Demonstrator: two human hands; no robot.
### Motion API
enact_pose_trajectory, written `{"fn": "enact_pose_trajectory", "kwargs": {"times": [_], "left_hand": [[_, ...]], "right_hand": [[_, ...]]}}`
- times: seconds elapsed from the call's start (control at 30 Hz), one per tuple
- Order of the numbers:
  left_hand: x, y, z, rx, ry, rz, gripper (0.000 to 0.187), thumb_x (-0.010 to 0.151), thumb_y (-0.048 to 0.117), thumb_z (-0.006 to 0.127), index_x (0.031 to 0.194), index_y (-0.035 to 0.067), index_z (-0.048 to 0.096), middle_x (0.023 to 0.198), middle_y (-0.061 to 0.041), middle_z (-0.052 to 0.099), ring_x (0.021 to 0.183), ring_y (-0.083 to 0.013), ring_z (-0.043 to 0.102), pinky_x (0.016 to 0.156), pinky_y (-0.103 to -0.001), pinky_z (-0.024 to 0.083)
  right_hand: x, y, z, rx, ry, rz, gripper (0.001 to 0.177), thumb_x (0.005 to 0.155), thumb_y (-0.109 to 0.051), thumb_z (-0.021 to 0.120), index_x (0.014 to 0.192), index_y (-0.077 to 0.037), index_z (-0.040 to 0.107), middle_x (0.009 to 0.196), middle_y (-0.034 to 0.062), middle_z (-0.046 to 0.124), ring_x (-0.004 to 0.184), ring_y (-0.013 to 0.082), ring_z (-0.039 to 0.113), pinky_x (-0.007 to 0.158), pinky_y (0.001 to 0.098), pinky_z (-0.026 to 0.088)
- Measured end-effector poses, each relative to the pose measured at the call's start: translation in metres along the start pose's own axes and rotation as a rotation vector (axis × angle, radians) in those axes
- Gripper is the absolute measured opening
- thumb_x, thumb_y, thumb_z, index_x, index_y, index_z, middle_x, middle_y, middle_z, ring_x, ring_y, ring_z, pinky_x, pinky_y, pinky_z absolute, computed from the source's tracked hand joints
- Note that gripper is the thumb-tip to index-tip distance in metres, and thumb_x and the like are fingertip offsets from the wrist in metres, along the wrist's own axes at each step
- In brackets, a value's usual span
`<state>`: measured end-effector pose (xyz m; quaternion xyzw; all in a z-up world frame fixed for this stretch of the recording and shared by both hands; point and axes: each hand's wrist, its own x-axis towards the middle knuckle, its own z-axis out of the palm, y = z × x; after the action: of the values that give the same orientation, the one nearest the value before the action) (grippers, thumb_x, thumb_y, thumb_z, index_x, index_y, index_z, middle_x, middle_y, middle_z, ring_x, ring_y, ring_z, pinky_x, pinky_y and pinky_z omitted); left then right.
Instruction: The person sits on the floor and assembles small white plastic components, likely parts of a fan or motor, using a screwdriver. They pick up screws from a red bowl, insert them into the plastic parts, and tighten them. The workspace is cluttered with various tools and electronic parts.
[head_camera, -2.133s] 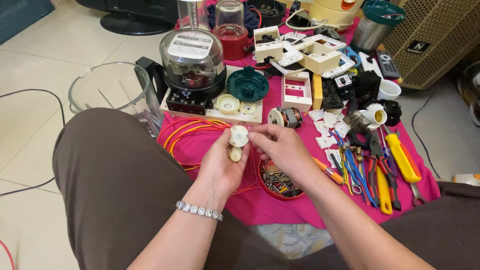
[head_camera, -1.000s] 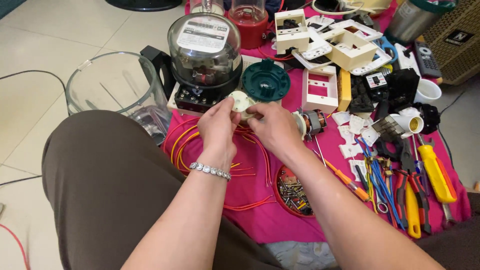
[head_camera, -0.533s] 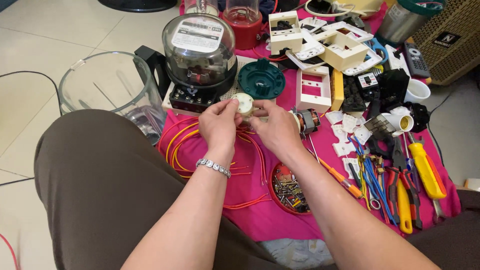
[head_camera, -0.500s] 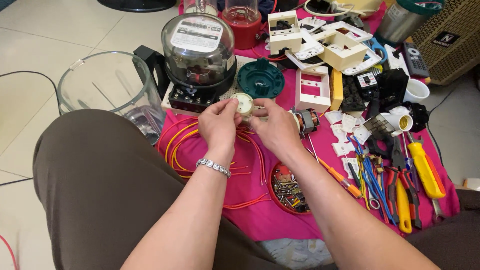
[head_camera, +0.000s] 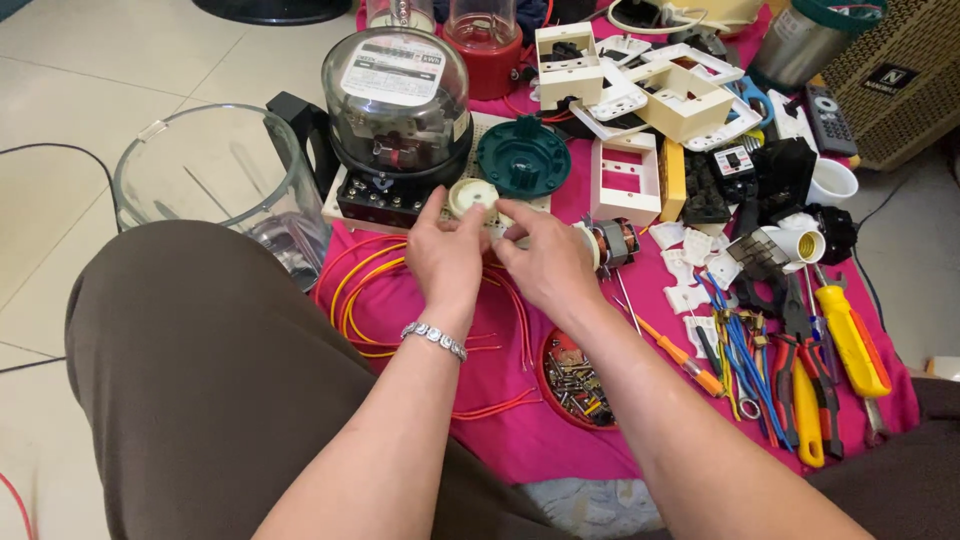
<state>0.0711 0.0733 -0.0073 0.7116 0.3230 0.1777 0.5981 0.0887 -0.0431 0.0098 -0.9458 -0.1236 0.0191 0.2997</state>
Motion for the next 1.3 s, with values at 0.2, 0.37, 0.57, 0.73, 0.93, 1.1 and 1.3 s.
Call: {"fn": "enact_pose_trajectory", "kwargs": {"times": [0.2, 0.37, 0.57, 0.73, 0.93, 1.1, 1.3], "left_hand": [[0.007, -0.004, -0.001, 0.148, -0.068, 0.057, 0.055, 0.084, 0.036, 0.078, 0.136, 0.02, 0.067, 0.093, -0.01, 0.076, 0.108, -0.0342, 0.072, 0.097, -0.047, 0.057], [0.005, -0.001, -0.003, 0.108, -0.079, 0.045, 0.048, 0.085, 0.031, 0.075, 0.131, 0.019, 0.071, 0.089, -0.01, 0.077, 0.104, -0.0337, 0.073, 0.092, -0.045, 0.058], [0.018, -0.013, 0.001, 0.12, -0.066, 0.01, 0.049, 0.08, 0.034, 0.076, 0.128, 0.024, 0.073, 0.089, -0.007, 0.076, 0.104, -0.0306, 0.073, 0.092, -0.044, 0.058], [0.015, -0.01, -0.001, 0.051, -0.079, -0.005, 0.045, 0.083, 0.035, 0.075, 0.127, 0.023, 0.074, 0.094, -0.01, 0.074, 0.096, -0.0277, 0.074, 0.084, -0.041, 0.062], [0.001, 0.012, -0.001, -0.78, -0.1, -0.266, 0.054, 0.097, 0.047, 0.054, 0.126, 0.003, 0.068, 0.085, -0.007, 0.063, 0.07, -0.012, 0.069, 0.065, -0.021, 0.063], [-0.024, 0.028, -0.006, -0.593, -0.092, 0.006, 0.05, 0.102, 0.05, 0.047, 0.117, 0.014, 0.079, 0.096, -0.012, 0.077, 0.096, -0.0195, 0.071, 0.089, -0.031, 0.06], [-0.034, 0.026, -0.004, -0.528, -0.148, 0.236, 0.047, 0.107, 0.046, 0.04, 0.117, 0.018, 0.077, 0.095, -0.01, 0.081, 0.095, -0.0202, 0.077, 0.087, -0.031, 0.058]], "right_hand": [[0.005, 0.004, 0.003, -0.015, -0.026, -0.026, 0.048, 0.086, -0.029, 0.063, 0.133, -0.036, 0.068, 0.102, 0.0028, 0.076, 0.108, 0.0364, 0.069, 0.095, 0.0509, 0.054], [0.002, -0.011, -0.004, -0.004, -0.027, -0.03, 0.062, 0.085, -0.021, 0.058, 0.148, -0.023, 0.056, 0.103, 0.0122, 0.073, 0.111, 0.0419, 0.066, 0.098, 0.0566, 0.051], [0.019, 0.0, 0.006, -0.107, -0.038, -0.021, 0.058, 0.084, -0.022, 0.06, 0.143, -0.026, 0.063, 0.102, 0.0095, 0.069, 0.109, 0.0365, 0.068, 0.095, 0.0533, 0.054], [0.014, -0.009, 0.0, -0.083, -0.041, 0.043, 0.062, 0.085, -0.027, 0.058, 0.147, -0.027, 0.057, 0.106, 0.0049, 0.064, 0.112, 0.0302, 0.066, 0.097, 0.0503, 0.052], [-0.006, -0.039, -0.008, 0.544, 0.049, 0.269, 0.034, 0.089, -0.024, 0.057, 0.116, -0.017, 0.077, 0.101, 0.0087, 0.078, 0.079, 0.0218, 0.079, 0.071, 0.0355, 0.065], [-0.012, -0.048, -0.008, 1.381, -0.18, 0.582, 0.055, 0.101, -0.029, 0.051, 0.149, -0.002, 0.048, 0.158, 0.0242, 0.041, 0.15, 0.0424, 0.035, 0.119, 0.0525, 0.035], [0.012, 0.004, 0.033, 1.709, -0.242, 0.766, 0.031, 0.102, -0.023, 0.055, 0.123, -0.004, 0.067, 0.112, 0.0117, 0.063, 0.112, 0.0339, 0.064, 0.1, 0.049, 0.052]]}}
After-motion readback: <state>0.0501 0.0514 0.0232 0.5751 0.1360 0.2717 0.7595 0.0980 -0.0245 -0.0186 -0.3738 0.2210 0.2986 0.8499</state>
